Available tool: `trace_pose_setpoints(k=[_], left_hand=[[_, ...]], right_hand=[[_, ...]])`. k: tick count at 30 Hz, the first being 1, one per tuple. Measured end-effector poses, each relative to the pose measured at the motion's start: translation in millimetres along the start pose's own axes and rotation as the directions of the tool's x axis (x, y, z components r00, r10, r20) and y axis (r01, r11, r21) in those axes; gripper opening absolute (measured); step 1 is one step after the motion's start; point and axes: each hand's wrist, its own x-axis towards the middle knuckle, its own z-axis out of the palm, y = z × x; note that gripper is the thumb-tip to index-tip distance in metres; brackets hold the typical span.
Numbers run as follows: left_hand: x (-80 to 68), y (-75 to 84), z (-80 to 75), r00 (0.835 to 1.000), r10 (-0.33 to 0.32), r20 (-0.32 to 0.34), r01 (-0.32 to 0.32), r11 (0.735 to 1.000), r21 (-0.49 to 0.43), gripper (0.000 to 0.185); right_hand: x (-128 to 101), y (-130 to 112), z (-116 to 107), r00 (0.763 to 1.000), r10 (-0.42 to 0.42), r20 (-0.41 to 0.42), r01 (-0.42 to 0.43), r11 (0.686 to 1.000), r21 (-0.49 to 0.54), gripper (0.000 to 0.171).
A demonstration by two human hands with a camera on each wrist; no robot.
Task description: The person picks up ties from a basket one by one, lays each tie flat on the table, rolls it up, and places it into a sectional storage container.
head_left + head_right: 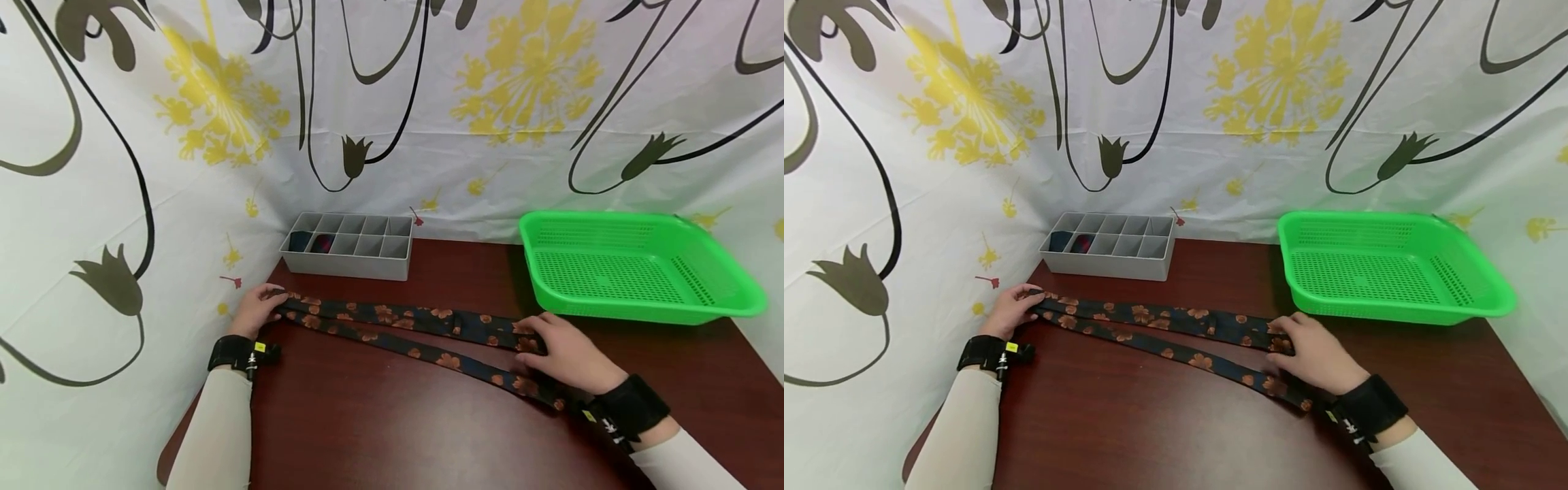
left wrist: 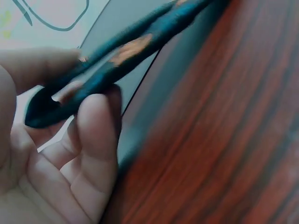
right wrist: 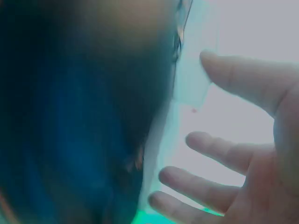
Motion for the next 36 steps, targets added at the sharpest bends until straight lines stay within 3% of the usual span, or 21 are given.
trace_pose_setpoints(k=[4, 7, 10, 15, 19, 23, 27, 31, 34, 36], left_hand=[[7.4, -10.7, -0.6, 0.997, 0.067, 0.023, -0.067, 0.997, 0.021, 0.049], [4.2, -6.3, 2.1, 0.994, 0.106, 0.038, -0.108, 0.992, 0.061, 0.052], [3.0, -2.4, 4.4, 0.993, 0.113, 0.039, -0.117, 0.984, 0.138, 0.055], [4.2, 0.9, 6.4, 0.996, 0.089, -0.004, -0.086, 0.966, 0.243, 0.063], [5.7, 0.5, 9.0, 0.998, 0.063, -0.005, -0.061, 0.978, 0.199, 0.064], [6.5, -1.6, 13.2, 0.999, 0.033, 0.023, -0.036, 0.990, 0.138, 0.061], [6.4, -1.6, 17.2, 0.999, 0.035, 0.019, -0.037, 0.991, 0.132, 0.051], [7.6, -1.8, 19.6, 1.000, 0.027, 0.009, -0.028, 0.994, 0.107, 0.042], [9.6, -2.7, 19.6, 1.000, 0.016, 0.009, -0.017, 0.997, 0.075, 0.043], [10.8, -2.8, 19.3, 1.000, 0.007, 0.002, -0.007, 0.999, 0.045, 0.043]], right_hand=[[0.7, 1.3, 9.9, 0.995, -0.029, 0.093, 0.027, 1.000, 0.013, 0.091], [1.0, 11.6, 12.0, 0.994, -0.014, 0.106, 0.019, 0.999, -0.047, 0.098], [2.0, 20.3, 8.7, 0.994, 0.022, 0.103, -0.019, 0.999, -0.034, 0.083], [2.8, 28.7, -1.6, 0.975, 0.013, 0.221, -0.049, 0.986, 0.158, 0.024], [4.2, 28.6, -4.2, 0.976, -0.041, 0.214, -0.002, 0.980, 0.197, 0.020], [5.2, 23.2, 0.1, 0.980, -0.071, 0.187, 0.046, 0.990, 0.135, 0.035], [5.1, 17.9, 2.1, 0.971, -0.079, 0.225, 0.056, 0.992, 0.109, 0.030], [3.9, 14.6, -6.5, 0.985, -0.091, 0.149, 0.076, 0.992, 0.102, 0.029], [1.7, 10.7, -17.4, 0.984, -0.113, 0.136, 0.082, 0.973, 0.216, 0.029], [0.1, 7.1, -22.6, 0.964, -0.184, 0.190, 0.097, 0.915, 0.393, 0.026]])
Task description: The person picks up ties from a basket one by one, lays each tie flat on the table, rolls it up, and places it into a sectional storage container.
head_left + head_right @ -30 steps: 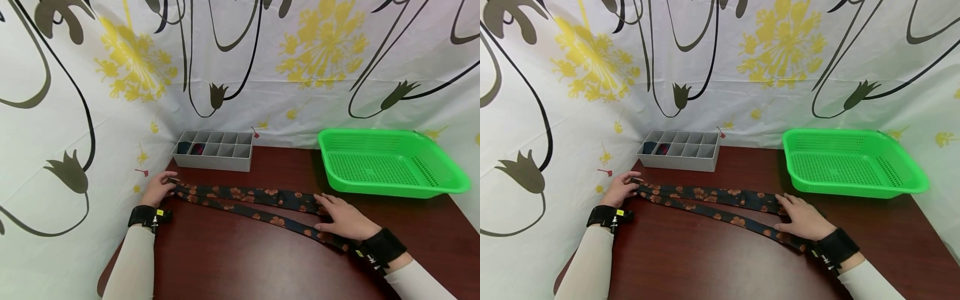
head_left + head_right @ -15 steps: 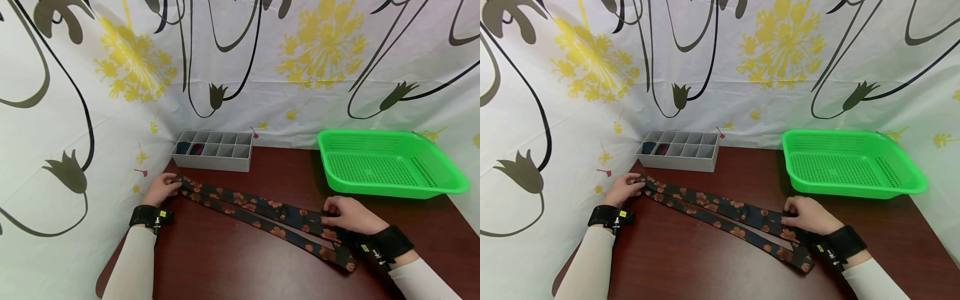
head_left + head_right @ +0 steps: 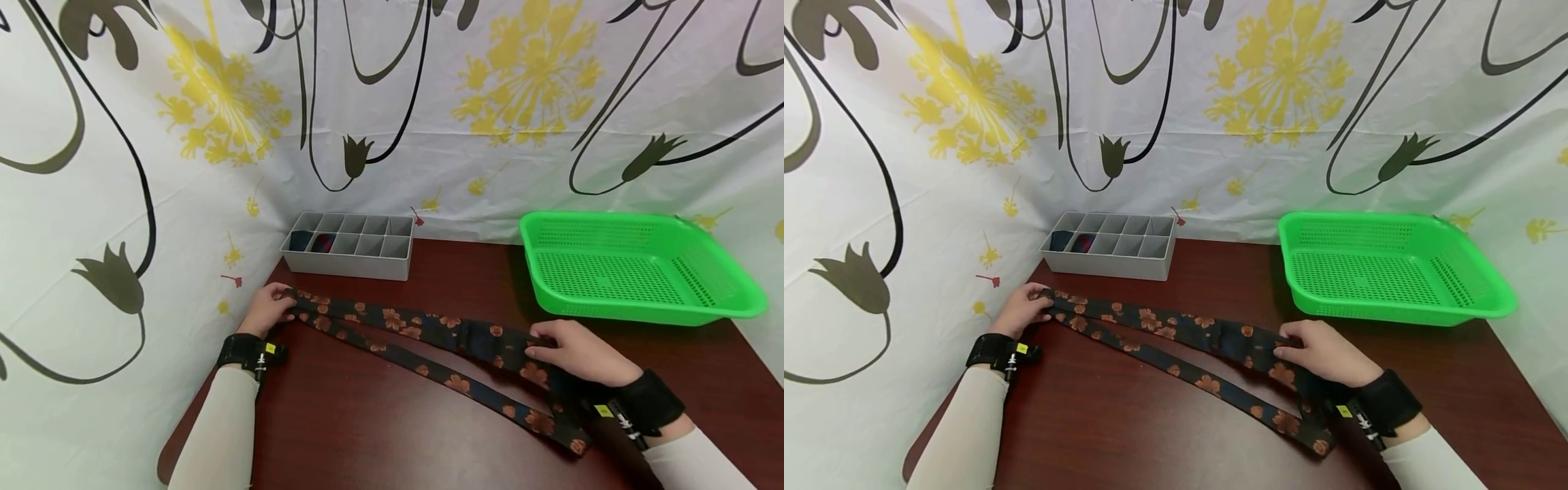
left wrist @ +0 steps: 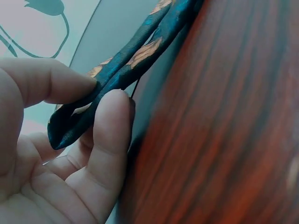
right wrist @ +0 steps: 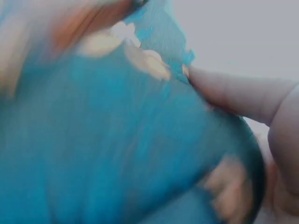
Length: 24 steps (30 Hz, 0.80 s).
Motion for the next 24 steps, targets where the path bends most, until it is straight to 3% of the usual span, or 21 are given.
trace_pose_setpoints(k=[2, 5, 7, 12, 15, 16, 18, 21, 22, 24], left_hand=[[1.3, 0.3, -0.7, 1.000, -0.010, -0.018, 0.010, 1.000, -0.023, 0.043], [1.3, 1.6, -1.8, 0.997, -0.028, -0.071, 0.024, 0.998, -0.062, 0.043], [0.8, 1.6, -2.6, 0.992, -0.046, -0.120, 0.034, 0.995, -0.096, 0.044], [-2.3, -0.7, -4.4, 0.980, -0.079, -0.184, 0.051, 0.987, -0.151, 0.046], [-3.9, -1.4, -4.4, 0.980, -0.086, -0.181, 0.056, 0.985, -0.161, 0.046], [-4.1, -1.4, -4.3, 0.980, -0.085, -0.181, 0.056, 0.985, -0.161, 0.046], [-4.0, -0.8, -3.4, 0.979, -0.081, -0.189, 0.052, 0.987, -0.154, 0.045], [-3.5, 0.7, -2.2, 0.976, -0.070, -0.207, 0.043, 0.990, -0.133, 0.045], [-3.5, 1.2, -1.8, 0.975, -0.070, -0.213, 0.043, 0.991, -0.128, 0.045], [-3.8, 2.5, -1.5, 0.972, -0.072, -0.222, 0.045, 0.991, -0.123, 0.046]], right_hand=[[0.6, -4.5, 0.3, 0.989, -0.084, 0.122, 0.054, 0.972, 0.230, 0.024], [5.6, -7.9, 9.7, 0.935, -0.226, 0.272, 0.081, 0.886, 0.457, 0.019], [9.6, -9.6, 19.5, 0.914, -0.252, 0.319, 0.079, 0.880, 0.469, 0.016], [12.8, -14.4, 40.9, 0.920, -0.164, 0.355, 0.047, 0.948, 0.314, 0.005], [12.6, -14.6, 44.8, 0.913, -0.209, 0.352, 0.075, 0.931, 0.358, 0.005], [12.4, -13.9, 44.5, 0.905, -0.242, 0.349, 0.082, 0.906, 0.416, 0.007], [12.7, -11.8, 43.0, 0.885, -0.324, 0.335, 0.093, 0.827, 0.554, 0.013], [14.1, -9.2, 43.8, 0.814, -0.463, 0.351, 0.075, 0.683, 0.726, 0.021], [14.8, -9.1, 45.5, 0.784, -0.497, 0.372, 0.058, 0.655, 0.753, 0.021], [16.1, -9.7, 51.3, 0.730, -0.539, 0.420, 0.034, 0.643, 0.765, 0.016]])
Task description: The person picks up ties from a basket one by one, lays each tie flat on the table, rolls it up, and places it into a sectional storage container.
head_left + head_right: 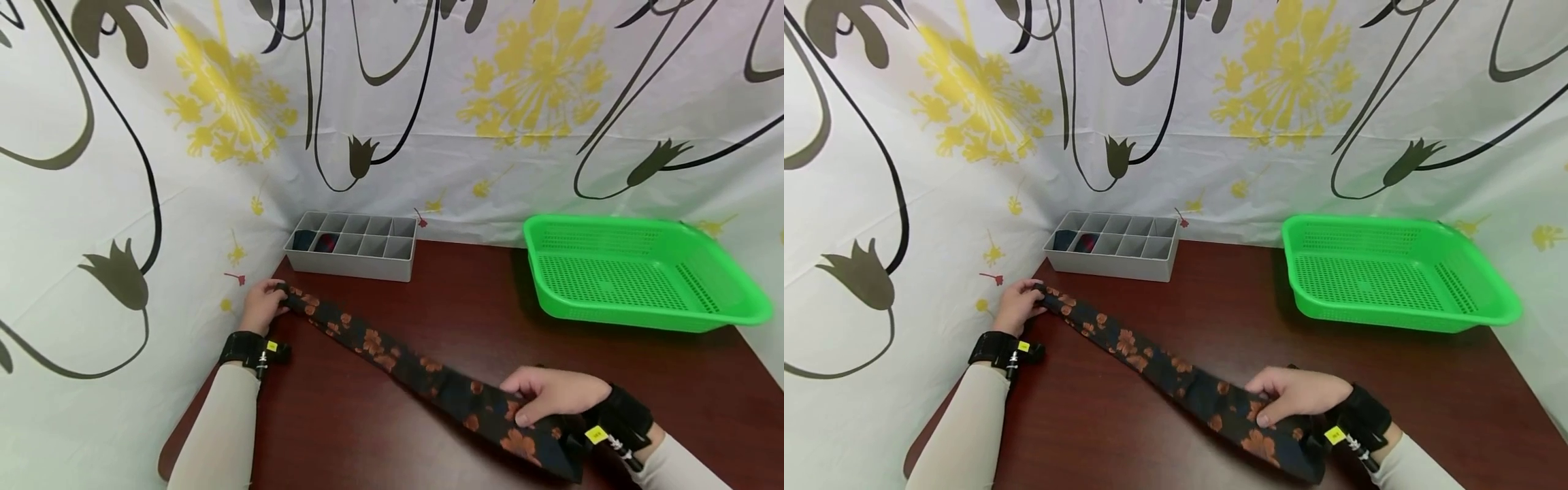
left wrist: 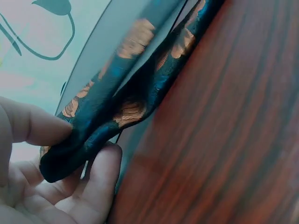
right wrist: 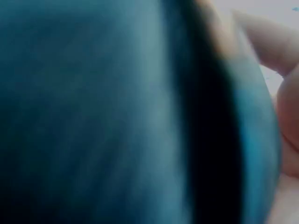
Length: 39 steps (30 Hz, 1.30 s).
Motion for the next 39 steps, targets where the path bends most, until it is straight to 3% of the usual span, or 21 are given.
trace_pose_setpoints(k=[2, 5, 7, 10, 12, 14, 16, 19, 21, 24, 27, 30, 35, 39], left_hand=[[0.8, 0.5, 0.1, 1.000, -0.008, -0.005, 0.009, 1.000, 0.003, 0.047], [1.1, 1.7, -0.2, 1.000, -0.014, -0.015, 0.015, 1.000, 0.009, 0.049], [1.4, 2.3, -0.3, 1.000, -0.017, -0.026, 0.017, 1.000, 0.017, 0.049], [0.2, 4.3, -0.3, 0.999, -0.002, -0.047, 0.003, 1.000, 0.009, 0.049], [-0.1, 5.0, -0.3, 0.998, 0.016, -0.059, -0.016, 1.000, -0.002, 0.048], [0.1, 5.4, -0.3, 0.998, 0.044, -0.053, -0.046, 0.999, -0.025, 0.048], [0.3, 5.4, -0.2, 0.997, 0.071, -0.033, -0.072, 0.997, -0.042, 0.048], [-0.2, 4.3, -0.6, 0.995, 0.098, 0.005, -0.098, 0.994, -0.051, 0.048], [-0.9, 3.0, -1.3, 0.993, 0.120, 0.016, -0.119, 0.992, -0.043, 0.048], [-1.6, 0.5, -2.8, 0.987, 0.156, 0.036, -0.155, 0.988, -0.019, 0.042], [-1.5, -1.3, -1.5, 0.978, 0.200, 0.067, -0.197, 0.979, -0.044, 0.030], [-6.3, 0.9, -2.5, 0.978, 0.200, 0.066, -0.186, 0.968, -0.170, 0.017], [-15.7, 6.1, -2.0, 0.985, 0.171, 0.011, -0.156, 0.922, -0.354, 0.025], [-15.9, 6.2, -4.1, 0.974, 0.224, 0.024, -0.194, 0.890, -0.413, 0.023]], right_hand=[[4.1, 3.3, 4.4, 0.999, 0.045, 0.020, -0.044, 0.997, -0.064, 0.002], [9.1, 3.5, 13.4, 0.980, 0.171, -0.104, -0.192, 0.948, -0.254, 0.019], [12.2, -0.2, 20.0, 0.936, 0.248, -0.251, -0.330, 0.867, -0.374, 0.028], [15.2, -7.9, 28.1, 0.840, 0.292, -0.457, -0.508, 0.720, -0.473, 0.037], [15.8, -13.8, 30.5, 0.787, 0.284, -0.548, -0.583, 0.634, -0.508, 0.036], [14.2, -18.1, 30.3, 0.760, 0.274, -0.590, -0.622, 0.572, -0.535, 0.031], [11.1, -20.5, 27.3, 0.755, 0.263, -0.600, -0.631, 0.541, -0.556, 0.025], [3.9, -19.4, 18.1, 0.743, 0.222, -0.631, -0.637, 0.523, -0.567, 0.022], [-3.7, -18.0, 9.4, 0.712, 0.163, -0.683, -0.660, 0.488, -0.571, 0.024], [-20.0, -17.3, -4.6, 0.643, 0.078, -0.761, -0.718, 0.408, -0.565, 0.030], [-40.8, -19.8, -15.7, 0.601, 0.060, -0.797, -0.765, 0.331, -0.552, 0.032], [-57.5, -20.6, -22.1, 0.587, 0.088, -0.805, -0.788, 0.287, -0.544, 0.032], [-72.2, -8.9, -19.1, 0.576, 0.074, -0.814, -0.804, 0.233, -0.548, 0.037], [-73.7, 0.1, -11.2, 0.566, 0.038, -0.823, -0.808, 0.225, -0.545, 0.040]])
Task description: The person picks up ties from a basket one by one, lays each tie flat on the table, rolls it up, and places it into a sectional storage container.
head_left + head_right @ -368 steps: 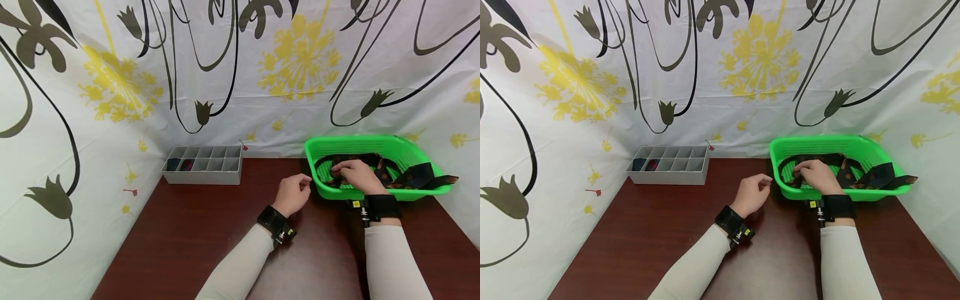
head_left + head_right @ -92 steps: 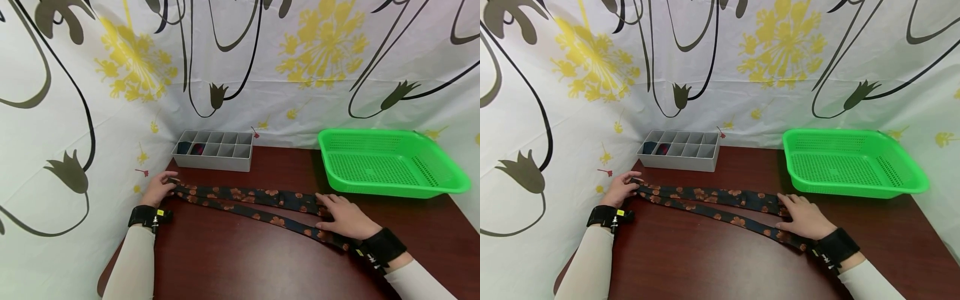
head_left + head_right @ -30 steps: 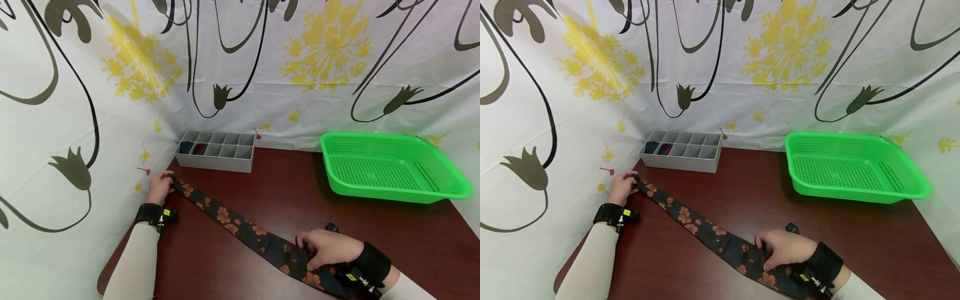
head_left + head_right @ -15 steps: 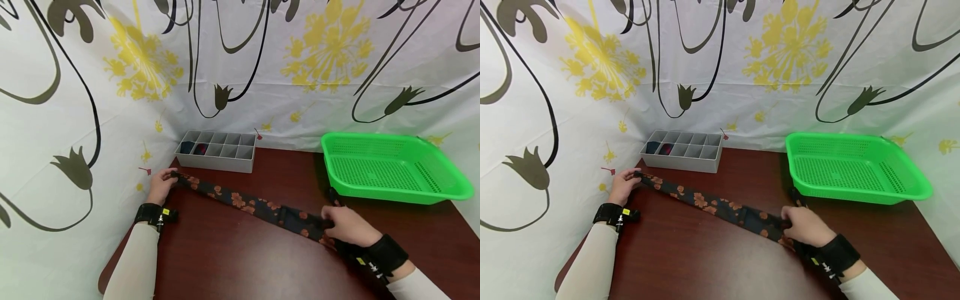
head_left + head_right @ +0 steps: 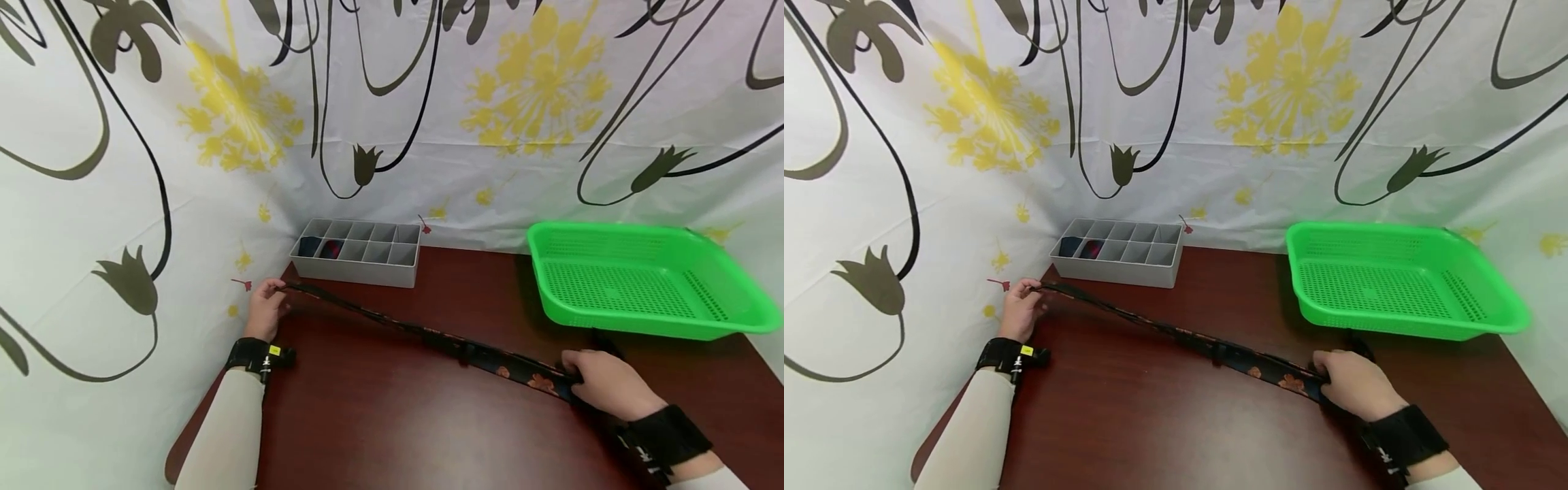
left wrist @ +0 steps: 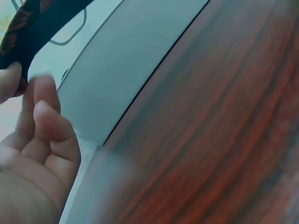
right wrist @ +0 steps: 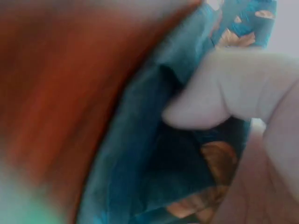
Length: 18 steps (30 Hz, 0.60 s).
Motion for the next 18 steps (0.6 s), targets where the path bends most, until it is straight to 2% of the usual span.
trace_pose_setpoints(k=[2, 4, 6, 8, 9, 10, 11, 12, 13, 15, 16, 17, 18], left_hand=[[2.0, -6.4, 2.2, 0.999, 0.026, 0.021, -0.025, 0.998, -0.065, 0.028], [3.5, -9.8, 2.1, 0.998, 0.049, 0.030, -0.044, 0.990, -0.131, 0.034], [4.9, -11.4, -0.2, 0.998, 0.059, 0.034, -0.052, 0.981, -0.186, 0.040], [6.5, -12.3, -1.7, 0.999, 0.039, 0.036, -0.031, 0.983, -0.181, 0.041], [7.5, -12.9, -2.2, 0.999, 0.017, 0.033, -0.012, 0.988, -0.152, 0.039], [8.5, -13.5, -2.8, 1.000, -0.006, 0.025, 0.008, 0.996, -0.092, 0.037], [9.4, -14.0, -3.3, 0.999, -0.032, 0.020, 0.032, 0.999, -0.008, 0.033], [10.6, -14.7, -3.7, 0.998, -0.062, 0.010, 0.061, 0.995, 0.083, 0.031], [11.5, -15.3, -4.2, 0.996, -0.089, 0.002, 0.087, 0.980, 0.180, 0.031], [13.3, -16.5, -4.7, 0.992, -0.127, -0.014, 0.124, 0.931, 0.344, 0.035], [13.8, -16.7, -4.9, 0.990, -0.138, -0.016, 0.133, 0.904, 0.407, 0.037], [14.1, -16.4, -5.1, 0.989, -0.149, -0.015, 0.139, 0.882, 0.451, 0.038], [14.3, -15.8, -5.1, 0.987, -0.160, -0.015, 0.148, 0.872, 0.466, 0.037]], right_hand=[[-6.4, 0.8, -0.4, 0.998, 0.024, -0.059, -0.025, 1.000, -0.015, 0.042], [-8.6, 0.4, -3.8, 0.983, 0.029, -0.183, -0.039, 0.998, -0.052, 0.042], [-8.4, -1.2, -7.7, 0.938, -0.003, -0.346, -0.039, 0.993, -0.113, 0.041], [-8.9, -2.1, -10.7, 0.866, -0.067, -0.495, -0.024, 0.984, -0.175, 0.039], [-9.2, -2.0, -11.3, 0.833, -0.098, -0.544, -0.016, 0.979, -0.202, 0.038], [-9.5, -1.7, -11.2, 0.814, -0.120, -0.569, -0.011, 0.975, -0.221, 0.038], [-9.8, -1.2, -10.9, 0.813, -0.129, -0.568, -0.005, 0.973, -0.229, 0.039], [-10.0, 0.0, -10.1, 0.834, -0.126, -0.537, 0.004, 0.975, -0.222, 0.040], [-9.4, 2.4, -8.8, 0.869, -0.112, -0.482, 0.017, 0.980, -0.198, 0.040], [-7.3, 9.8, -5.2, 0.946, -0.068, -0.316, 0.037, 0.994, -0.103, 0.041], [-6.3, 14.8, -4.0, 0.975, -0.048, -0.215, 0.042, 0.999, -0.032, 0.040], [-5.5, 20.3, -3.4, 0.992, -0.042, -0.116, 0.048, 0.998, 0.049, 0.037], [-4.9, 26.7, -3.0, 0.999, -0.045, -0.030, 0.048, 0.990, 0.133, 0.034]])
